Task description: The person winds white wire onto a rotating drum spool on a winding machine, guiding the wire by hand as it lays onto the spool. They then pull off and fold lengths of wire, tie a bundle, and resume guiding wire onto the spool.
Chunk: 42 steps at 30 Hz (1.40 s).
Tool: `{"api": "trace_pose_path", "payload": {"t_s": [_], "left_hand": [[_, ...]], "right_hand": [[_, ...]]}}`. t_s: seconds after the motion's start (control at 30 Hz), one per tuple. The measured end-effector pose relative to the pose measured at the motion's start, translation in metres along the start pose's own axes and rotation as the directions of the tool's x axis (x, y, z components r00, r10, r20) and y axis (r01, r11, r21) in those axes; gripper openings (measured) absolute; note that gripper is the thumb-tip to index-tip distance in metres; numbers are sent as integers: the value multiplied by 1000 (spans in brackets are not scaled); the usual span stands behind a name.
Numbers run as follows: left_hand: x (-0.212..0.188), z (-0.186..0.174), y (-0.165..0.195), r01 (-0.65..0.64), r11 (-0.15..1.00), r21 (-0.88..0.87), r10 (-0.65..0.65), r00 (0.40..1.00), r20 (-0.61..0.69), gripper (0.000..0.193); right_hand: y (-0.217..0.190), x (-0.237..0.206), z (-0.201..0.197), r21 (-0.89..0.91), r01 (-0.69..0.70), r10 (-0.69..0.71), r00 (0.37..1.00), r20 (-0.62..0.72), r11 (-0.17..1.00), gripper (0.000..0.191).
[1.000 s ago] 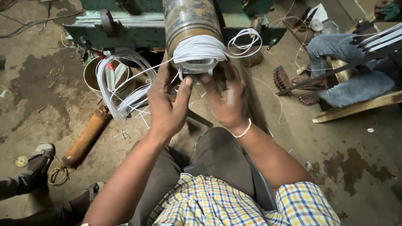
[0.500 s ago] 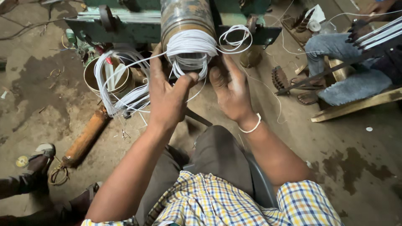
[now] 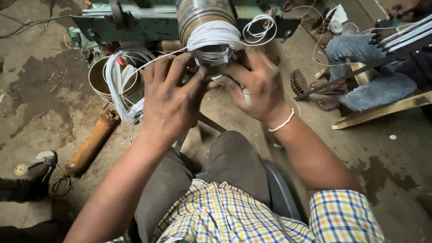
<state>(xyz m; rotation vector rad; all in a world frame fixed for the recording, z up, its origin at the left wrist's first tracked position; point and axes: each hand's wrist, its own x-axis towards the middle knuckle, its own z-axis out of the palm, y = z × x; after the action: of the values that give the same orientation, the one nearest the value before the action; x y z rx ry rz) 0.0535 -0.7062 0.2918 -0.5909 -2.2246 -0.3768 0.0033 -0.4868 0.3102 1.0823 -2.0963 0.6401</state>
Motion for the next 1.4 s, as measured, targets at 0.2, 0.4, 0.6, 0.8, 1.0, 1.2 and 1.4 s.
{"api": "trace_pose_path", "payload": {"t_s": [0.2, 0.4, 0.6, 0.8, 1.0, 1.2, 1.4], "left_hand": [[19, 2, 0, 34, 999, 5, -34, 999, -8, 31], [12, 5, 9, 262, 878, -401, -311, 948, -62, 33], [10, 35, 5, 442, 481, -757, -480, 856, 195, 79], [8, 45, 14, 329, 399, -856, -508, 856, 92, 73], [1, 14, 26, 141, 982, -126, -172, 941, -290, 57], [7, -4, 18, 54, 997, 58, -55, 998, 24, 49], [11, -18, 4, -93, 995, -26, 95, 990, 102, 32]], "right_hand": [[-2, 5, 2, -52, -18, 16, 998, -53, 998, 19], [-12, -3, 15, 473, -275, 350, 934, -76, 837, 46], [5, -16, 47, 863, -381, 480, 856, 193, 332, 37], [5, -22, 52, 758, -438, 524, 838, 150, 483, 38], [1, -23, 19, 103, -69, 99, 944, -314, 992, 47], [2, -18, 7, -36, -33, 29, 995, -94, 999, 26], [0, -11, 0, -61, 133, -132, 991, 16, 989, 28]]}}
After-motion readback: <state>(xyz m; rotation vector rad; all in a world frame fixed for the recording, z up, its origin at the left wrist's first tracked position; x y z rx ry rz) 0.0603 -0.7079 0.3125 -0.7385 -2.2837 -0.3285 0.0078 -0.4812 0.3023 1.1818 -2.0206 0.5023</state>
